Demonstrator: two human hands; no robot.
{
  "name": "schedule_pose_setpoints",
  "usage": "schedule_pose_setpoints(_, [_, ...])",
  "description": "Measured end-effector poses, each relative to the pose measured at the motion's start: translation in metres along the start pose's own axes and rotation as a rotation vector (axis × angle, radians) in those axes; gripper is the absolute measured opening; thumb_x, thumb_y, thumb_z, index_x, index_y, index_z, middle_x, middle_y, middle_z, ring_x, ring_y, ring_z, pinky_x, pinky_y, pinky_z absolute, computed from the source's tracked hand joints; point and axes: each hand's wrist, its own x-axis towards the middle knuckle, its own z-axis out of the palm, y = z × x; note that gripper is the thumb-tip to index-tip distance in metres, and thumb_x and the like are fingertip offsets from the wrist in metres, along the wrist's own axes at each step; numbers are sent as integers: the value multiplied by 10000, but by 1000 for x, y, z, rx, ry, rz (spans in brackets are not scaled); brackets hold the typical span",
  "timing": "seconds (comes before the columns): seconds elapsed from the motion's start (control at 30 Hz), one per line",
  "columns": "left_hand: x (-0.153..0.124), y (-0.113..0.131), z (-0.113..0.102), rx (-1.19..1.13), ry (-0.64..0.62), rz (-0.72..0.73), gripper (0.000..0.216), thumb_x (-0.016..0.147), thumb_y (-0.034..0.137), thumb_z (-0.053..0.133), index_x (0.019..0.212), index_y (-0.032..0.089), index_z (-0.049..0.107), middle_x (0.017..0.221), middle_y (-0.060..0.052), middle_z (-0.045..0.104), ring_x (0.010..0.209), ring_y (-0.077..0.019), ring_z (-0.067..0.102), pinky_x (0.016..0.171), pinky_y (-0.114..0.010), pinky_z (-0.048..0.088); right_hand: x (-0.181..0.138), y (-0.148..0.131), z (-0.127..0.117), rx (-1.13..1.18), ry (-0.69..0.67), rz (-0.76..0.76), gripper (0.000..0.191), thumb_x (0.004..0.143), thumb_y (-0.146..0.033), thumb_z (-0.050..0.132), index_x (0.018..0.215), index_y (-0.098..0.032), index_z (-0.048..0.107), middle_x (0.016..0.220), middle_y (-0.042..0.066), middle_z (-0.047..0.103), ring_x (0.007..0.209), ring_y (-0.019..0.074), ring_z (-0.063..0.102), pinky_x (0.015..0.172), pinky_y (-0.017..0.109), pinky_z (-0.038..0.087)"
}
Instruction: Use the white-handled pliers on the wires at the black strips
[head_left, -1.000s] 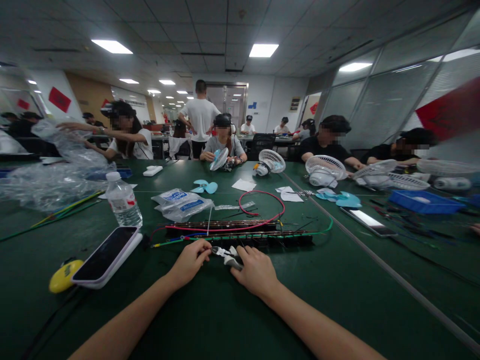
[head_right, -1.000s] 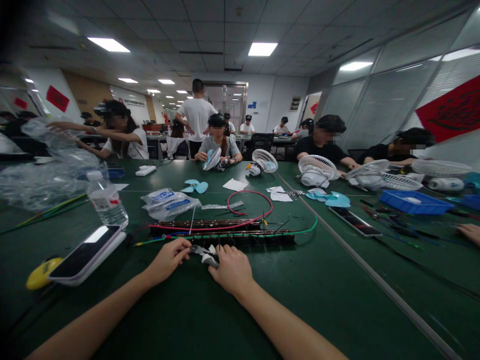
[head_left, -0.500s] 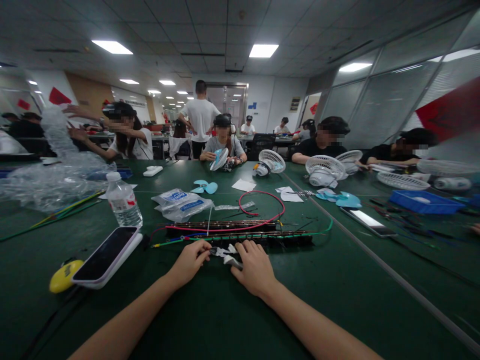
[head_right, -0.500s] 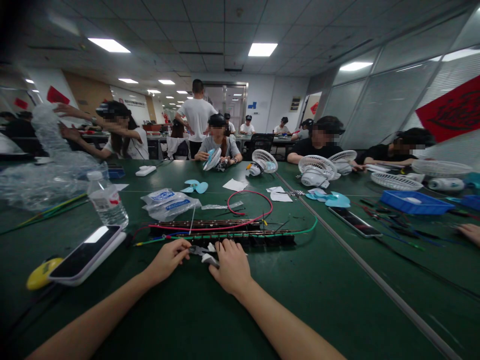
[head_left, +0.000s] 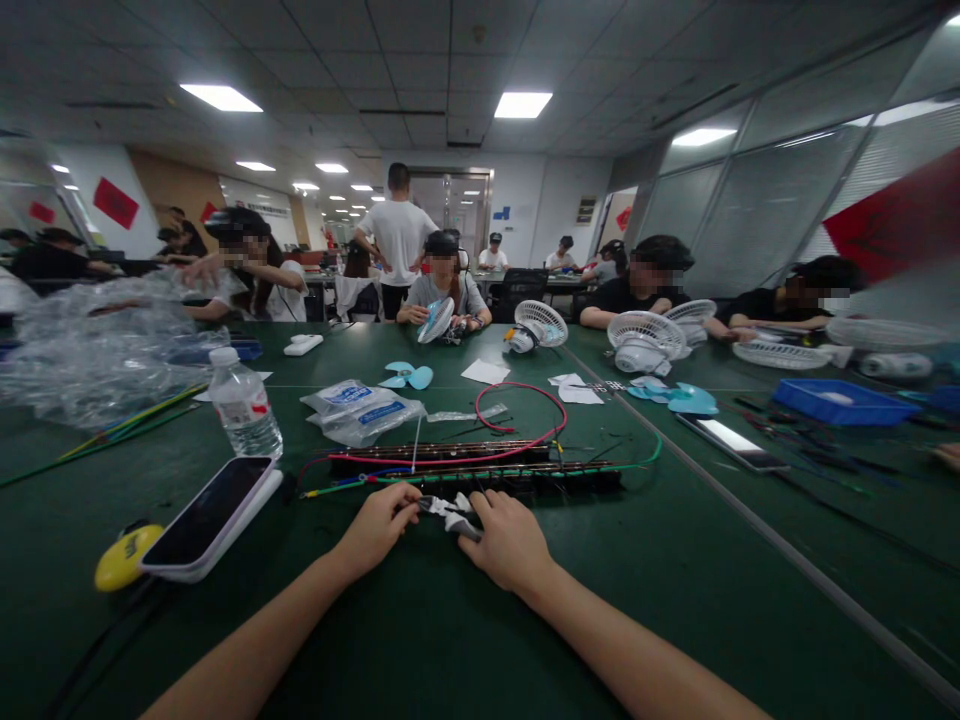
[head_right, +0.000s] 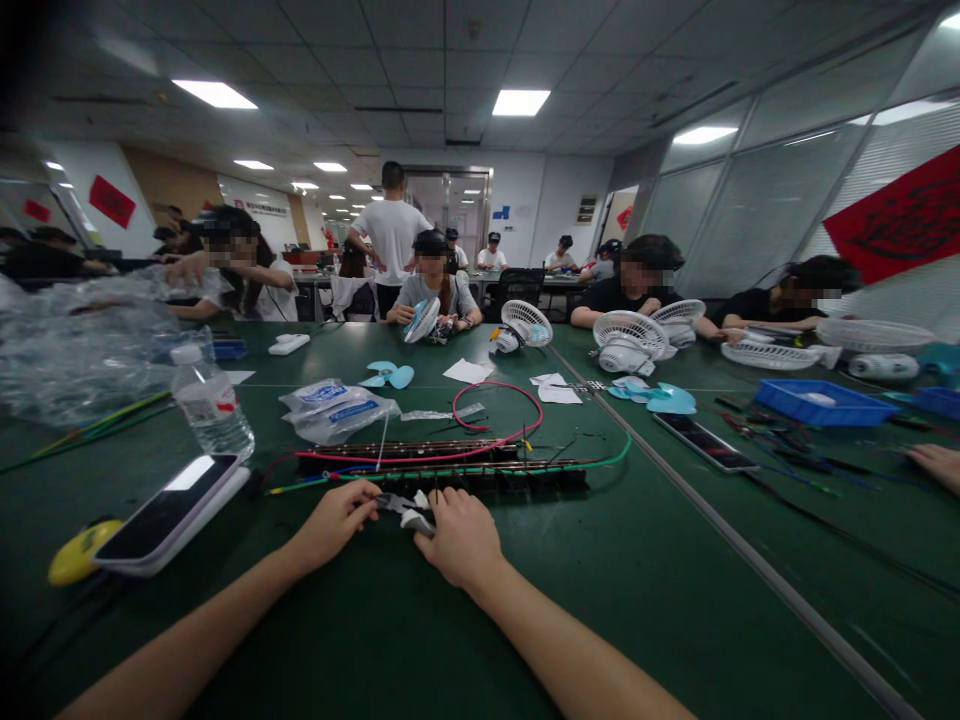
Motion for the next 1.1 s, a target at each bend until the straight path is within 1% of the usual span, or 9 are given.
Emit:
schedule_pose_setpoints(0.3, [0, -3, 0, -1, 3, -7, 190, 846, 285, 486, 901, 160, 618, 741, -48, 660, 659, -187, 631, 545, -258, 471, 0, 0, 1, -13, -7, 11, 313, 778, -423, 589, 997, -199, 578, 950, 74, 619, 860, 220, 549, 717, 309, 380])
schedule_pose_setpoints(0.47, [0, 0, -1, -10, -4, 0, 179, 847, 276, 483, 902, 160, 607, 744, -42, 647, 672, -183, 631, 552, -256, 485, 0, 1, 2, -5, 37, -11, 335, 760, -402, 602, 1018, -191, 566, 985, 80, 592, 898, 235, 514, 764, 334, 358])
schedule_pose_setpoints(0.6, [-1, 2, -1, -24, 8, 10, 169, 858, 266, 475, 904, 160, 597, 777, -47, 641, 693, -186, 636, 558, -264, 501, 0, 3, 5, -4, 67, -17, 388, 753, -393, 601, 1075, -183, 545, 1040, 96, 564, 953, 253, 481, 796, 351, 342])
schedule_pose_setpoints(0.73, [-3, 3, -1, -27, 7, 28, 163, 875, 260, 463, 917, 161, 586, 792, -46, 634, 691, -178, 624, 570, -268, 510, 0, 5, 8, 6, 83, -10, 431, 750, -389, 598, 1117, -173, 529, 1051, 99, 552, 976, 258, 463, 822, 358, 329])
schedule_pose_setpoints(0.9, [-3, 3, -1, -16, 10, 32, 160, 887, 249, 447, 910, 158, 577, 790, -39, 621, 648, -157, 597, 577, -267, 508, 1, 6, 10, 33, 83, -19, 421, 746, -392, 596, 1105, -181, 534, 1032, 89, 552, 964, 256, 461, 816, 360, 325])
schedule_pose_setpoints(1.1, [-3, 1, 0, -29, 3, 43, 160, 891, 248, 444, 922, 166, 578, 818, -40, 622, 707, -171, 608, 589, -262, 510, 1, 7, 10, 48, 84, -30, 426, 740, -391, 598, 1105, -181, 536, 1030, 94, 548, 957, 257, 458, 810, 358, 329])
